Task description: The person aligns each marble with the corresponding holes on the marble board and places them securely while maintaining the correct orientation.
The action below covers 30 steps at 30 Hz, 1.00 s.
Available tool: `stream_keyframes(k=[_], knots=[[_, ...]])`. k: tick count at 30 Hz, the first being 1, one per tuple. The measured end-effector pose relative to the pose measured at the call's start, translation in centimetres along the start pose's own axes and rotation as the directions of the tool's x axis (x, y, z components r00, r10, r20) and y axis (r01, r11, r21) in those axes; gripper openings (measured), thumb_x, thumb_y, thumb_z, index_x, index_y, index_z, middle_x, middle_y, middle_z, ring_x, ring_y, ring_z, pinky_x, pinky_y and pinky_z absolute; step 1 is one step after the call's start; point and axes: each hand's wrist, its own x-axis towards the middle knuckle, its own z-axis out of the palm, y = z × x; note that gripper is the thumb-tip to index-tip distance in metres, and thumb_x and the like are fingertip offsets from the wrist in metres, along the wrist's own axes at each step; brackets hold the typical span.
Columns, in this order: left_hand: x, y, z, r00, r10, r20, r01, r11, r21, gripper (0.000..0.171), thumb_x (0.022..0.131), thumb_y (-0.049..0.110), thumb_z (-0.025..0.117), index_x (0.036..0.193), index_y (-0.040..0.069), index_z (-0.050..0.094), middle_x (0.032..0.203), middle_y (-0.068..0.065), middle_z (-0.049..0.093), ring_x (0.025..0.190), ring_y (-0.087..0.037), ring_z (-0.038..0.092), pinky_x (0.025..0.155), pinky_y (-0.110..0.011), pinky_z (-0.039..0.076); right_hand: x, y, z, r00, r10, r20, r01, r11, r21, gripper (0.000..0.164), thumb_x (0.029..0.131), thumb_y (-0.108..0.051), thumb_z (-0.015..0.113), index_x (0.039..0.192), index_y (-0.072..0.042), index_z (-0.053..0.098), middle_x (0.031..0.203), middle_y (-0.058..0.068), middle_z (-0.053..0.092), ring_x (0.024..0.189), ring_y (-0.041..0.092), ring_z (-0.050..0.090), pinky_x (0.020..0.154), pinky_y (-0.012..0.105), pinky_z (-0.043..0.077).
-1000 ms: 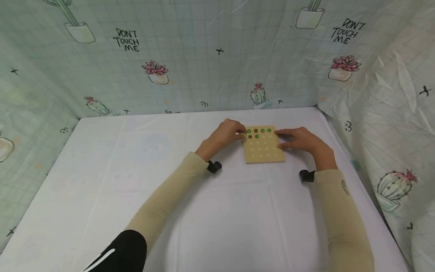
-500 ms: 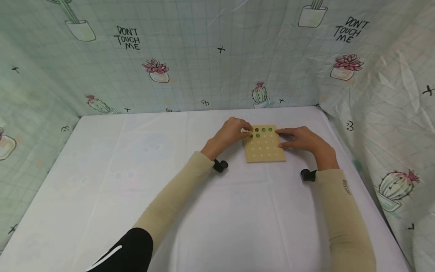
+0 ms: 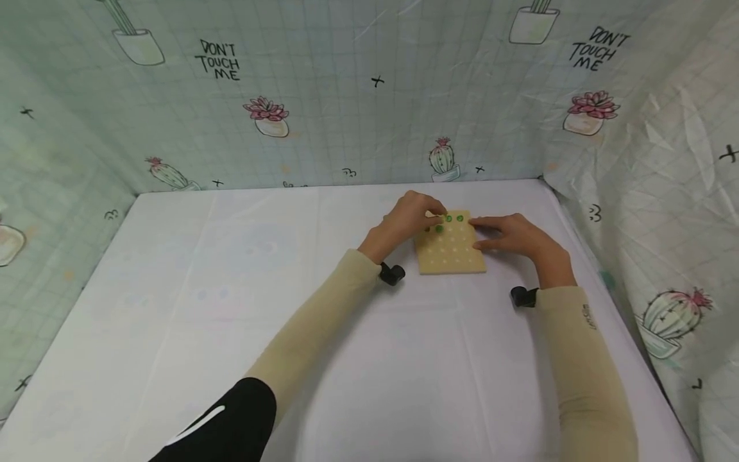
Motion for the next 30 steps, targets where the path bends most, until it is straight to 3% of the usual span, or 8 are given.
stream_keyframes(k=[14, 22, 30], knots=[[1.0, 0.2, 0.2, 0.998, 0.005, 0.068, 0.002, 0.996, -0.092, 0.023, 0.099, 0.017, 0.068, 0.120, 0.015, 0.076, 0.120, 0.002, 0.072, 0.111, -0.007, 0.065, 0.091, -0.015, 0.050, 0.2, 0.4, 0.3, 1.000, 0.025, 0.002, -0.025, 0.999, 0.021, 0.079, 0.090, -0.058, 0.071, 0.151, -0.013, 0.050, 0.153, 0.022, 0.045, 0.139, 0.049, 0.041, 0.110, 0.069, 0.034], [1.7, 0.5, 0.9, 0.996, 0.013, 0.093, -0.007, 0.998, -0.058, 0.023, 0.097, 0.015, 0.069, 0.119, 0.015, 0.077, 0.122, 0.002, 0.072, 0.111, -0.008, 0.064, 0.090, -0.016, 0.051, 0.1, 0.5, 0.4, 1.000, 0.006, -0.018, -0.005, 1.000, 0.031, 0.075, 0.090, -0.054, 0.073, 0.150, -0.014, 0.052, 0.152, 0.020, 0.047, 0.138, 0.047, 0.044, 0.109, 0.067, 0.036], [1.9, 1.0, 1.3, 0.995, -0.017, 0.098, 0.020, 0.999, -0.027, 0.020, 0.098, 0.015, 0.069, 0.116, 0.015, 0.078, 0.118, 0.003, 0.072, 0.095, -0.006, 0.061, 0.080, -0.018, 0.050, 0.0, 0.5, 0.4, 1.000, -0.005, -0.030, 0.006, 0.999, 0.040, 0.073, 0.091, -0.052, 0.074, 0.150, -0.014, 0.052, 0.151, 0.020, 0.048, 0.138, 0.047, 0.044, 0.110, 0.065, 0.036]])
